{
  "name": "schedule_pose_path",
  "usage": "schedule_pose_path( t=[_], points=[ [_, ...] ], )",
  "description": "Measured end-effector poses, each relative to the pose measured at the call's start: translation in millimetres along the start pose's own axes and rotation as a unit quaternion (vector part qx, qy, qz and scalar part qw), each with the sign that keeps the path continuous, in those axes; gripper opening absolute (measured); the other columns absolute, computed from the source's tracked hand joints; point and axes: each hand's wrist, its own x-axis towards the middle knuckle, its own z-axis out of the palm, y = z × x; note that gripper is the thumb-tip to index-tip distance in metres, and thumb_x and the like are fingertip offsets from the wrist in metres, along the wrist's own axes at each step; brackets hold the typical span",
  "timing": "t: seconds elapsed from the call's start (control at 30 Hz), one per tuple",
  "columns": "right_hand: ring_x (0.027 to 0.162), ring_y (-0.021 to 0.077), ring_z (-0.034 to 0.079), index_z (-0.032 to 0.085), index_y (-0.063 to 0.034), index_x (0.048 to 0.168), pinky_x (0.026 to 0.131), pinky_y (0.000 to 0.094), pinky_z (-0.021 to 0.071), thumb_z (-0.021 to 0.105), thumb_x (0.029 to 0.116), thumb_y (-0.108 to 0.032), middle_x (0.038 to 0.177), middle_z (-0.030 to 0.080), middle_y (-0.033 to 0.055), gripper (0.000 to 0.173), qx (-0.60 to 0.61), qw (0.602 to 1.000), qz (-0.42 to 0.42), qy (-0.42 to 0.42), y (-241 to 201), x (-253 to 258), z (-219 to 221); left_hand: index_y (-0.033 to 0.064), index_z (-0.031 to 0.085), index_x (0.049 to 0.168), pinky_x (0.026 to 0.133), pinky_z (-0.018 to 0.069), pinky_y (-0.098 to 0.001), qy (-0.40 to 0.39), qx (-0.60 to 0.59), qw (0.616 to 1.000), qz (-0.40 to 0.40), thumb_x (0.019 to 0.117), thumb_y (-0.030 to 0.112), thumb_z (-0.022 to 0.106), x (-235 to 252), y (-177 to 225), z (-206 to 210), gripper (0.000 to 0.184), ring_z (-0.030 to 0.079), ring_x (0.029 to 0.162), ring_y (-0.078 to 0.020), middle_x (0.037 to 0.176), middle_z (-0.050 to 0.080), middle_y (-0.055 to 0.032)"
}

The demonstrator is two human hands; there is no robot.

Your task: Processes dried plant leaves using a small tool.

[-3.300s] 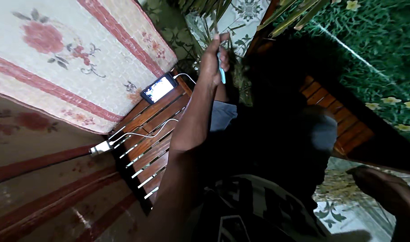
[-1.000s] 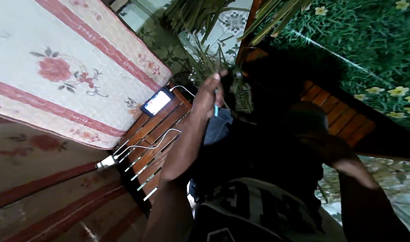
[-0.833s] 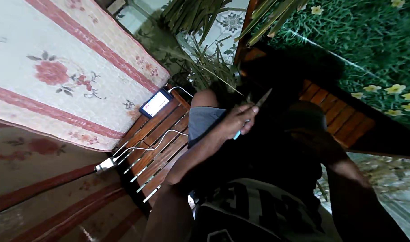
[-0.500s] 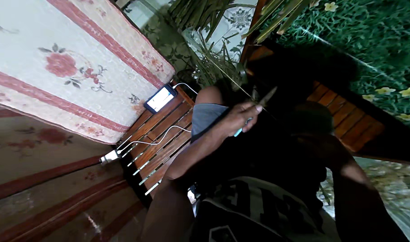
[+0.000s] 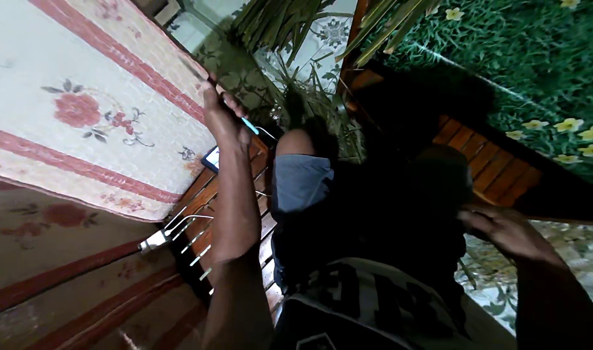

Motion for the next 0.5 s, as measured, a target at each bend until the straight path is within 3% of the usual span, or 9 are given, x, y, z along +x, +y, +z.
schedule_pose_path(
  t=[0.07, 0.13, 0.2, 0.23, 0.3, 0.33, 0.4, 0.43, 0.5],
  points=[
    [0.061, 0.0124, 0.057, 0.069, -0.0016, 0.115, 0.059, 0.0372, 0.0513, 0.057, 0.0997, -0.025, 0.079, 0.065, 0.007, 0.031, 0.007, 1.0, 0.01, -0.001, -25.5, 7.7, 5.6, 0.0182, 0.054, 0.12, 0.039, 0.0433, -0.0202, -0.006, -0.004, 1.0, 0.005, 0.1131, 0.043, 0.023, -27.9, -21.4, 3.8, 0.04, 0.043, 0.039, -0.0032, 0.054, 0.044, 0.0091],
    [0.058, 0.006, 0.055, 0.067, -0.0002, 0.119, 0.054, 0.0269, 0.0511, 0.057, 0.102, -0.021, 0.079, 0.064, 0.0033, 0.028, 0.037, 0.999, -0.009, -0.014, -52.0, 16.7, 10.3, 0.0176, 0.053, 0.126, 0.04, 0.0459, -0.0191, -0.105, 0.044, 0.992, -0.054, 0.1124, 0.04, 0.028, -77.7, -56.3, 11.6, 0.037, 0.047, 0.04, -0.002, 0.055, 0.049, 0.0095],
    [0.062, 0.0075, 0.057, 0.065, 0.0002, 0.122, 0.058, 0.028, 0.0527, 0.054, 0.1033, -0.021, 0.082, 0.065, 0.0054, 0.031, 0.02, 0.998, -0.03, -0.046, -91.2, 25.7, 14.4, 0.0181, 0.052, 0.131, 0.045, 0.0475, -0.0225, -0.247, 0.112, 0.942, -0.2, 0.1083, 0.037, 0.041, -137.7, -97.7, 20.3, 0.032, 0.051, 0.046, -0.006, 0.06, 0.053, 0.0047],
    [0.066, 0.012, 0.059, 0.065, -0.0001, 0.124, 0.062, 0.0328, 0.0537, 0.054, 0.1046, -0.021, 0.086, 0.066, 0.0092, 0.031, 0.004, 0.997, -0.039, -0.059, -113.5, 29.0, 16.8, 0.0138, 0.049, 0.133, 0.048, 0.0492, -0.0228, -0.315, 0.143, 0.901, -0.261, 0.1081, 0.028, 0.043, -159.8, -112.8, 28.6, 0.029, 0.053, 0.049, -0.007, 0.064, 0.054, 0.0024],
    [0.071, 0.0169, 0.063, 0.068, -0.0012, 0.122, 0.068, 0.0387, 0.0561, 0.059, 0.1032, -0.022, 0.091, 0.069, 0.0129, 0.029, -0.031, 0.994, -0.094, -0.05, -136.8, 40.4, 26.9, 0.0034, 0.056, 0.131, 0.048, 0.0481, -0.0198, -0.383, 0.171, 0.852, -0.315, 0.1087, 0.018, 0.046, -182.2, -123.2, 48.0, 0.028, 0.052, 0.049, -0.005, 0.065, 0.056, 0.0011],
    [0.074, 0.0181, 0.065, 0.07, -0.0024, 0.118, 0.071, 0.0412, 0.0571, 0.062, 0.1014, -0.025, 0.092, 0.07, 0.0132, 0.029, -0.052, 0.989, -0.133, -0.043, -140.4, 48.1, 31.4, 0.0027, 0.06, 0.119, 0.047, 0.0467, -0.0178, -0.39, 0.16, 0.849, -0.32, 0.1084, 0.016, 0.045, -182.0, -123.1, 53.0, 0.022, 0.051, 0.048, -0.0035, 0.063, 0.055, 0.0024],
    [0.067, 0.016, 0.064, 0.072, -0.0042, 0.112, 0.066, 0.0401, 0.0559, 0.06, 0.1022, -0.028, 0.083, 0.069, 0.0099, 0.028, -0.069, 0.981, -0.177, -0.043, -151.7, 55.1, 36.3, 0.0081, 0.059, 0.1, 0.046, 0.0444, -0.018, -0.373, 0.112, 0.869, -0.304, 0.106, 0.014, 0.042, -165.4, -119.3, 53.4, 0.02, 0.049, 0.046, -0.0033, 0.059, 0.054, 0.0038],
    [0.064, 0.0129, 0.061, 0.072, -0.0039, 0.114, 0.064, 0.0358, 0.055, 0.057, 0.1042, -0.029, 0.08, 0.067, 0.0076, 0.031, -0.053, 0.981, -0.173, -0.065, -153.5, 57.2, 37.3, 0.0107, 0.058, 0.102, 0.045, 0.0435, -0.0186, -0.357, 0.097, 0.882, -0.292, 0.1048, 0.013, 0.039, -153.7, -114.8, 51.9, 0.019, 0.048, 0.046, -0.0037, 0.058, 0.052, 0.0044],
    [0.059, 0.0076, 0.057, 0.07, -0.004, 0.118, 0.059, 0.0286, 0.0532, 0.053, 0.1058, -0.032, 0.075, 0.064, 0.0035, 0.035, 0.002, 0.984, -0.153, -0.096, -153.5, 62.4, 41.2, 0.0103, 0.059, 0.124, 0.042, 0.0436, -0.0187, -0.33, 0.078, 0.902, -0.268, 0.1094, 0.023, 0.037, -132.1, -105.2, 48.8, 0.03, 0.047, 0.044, -0.0041, 0.058, 0.05, 0.005]
  ],
)
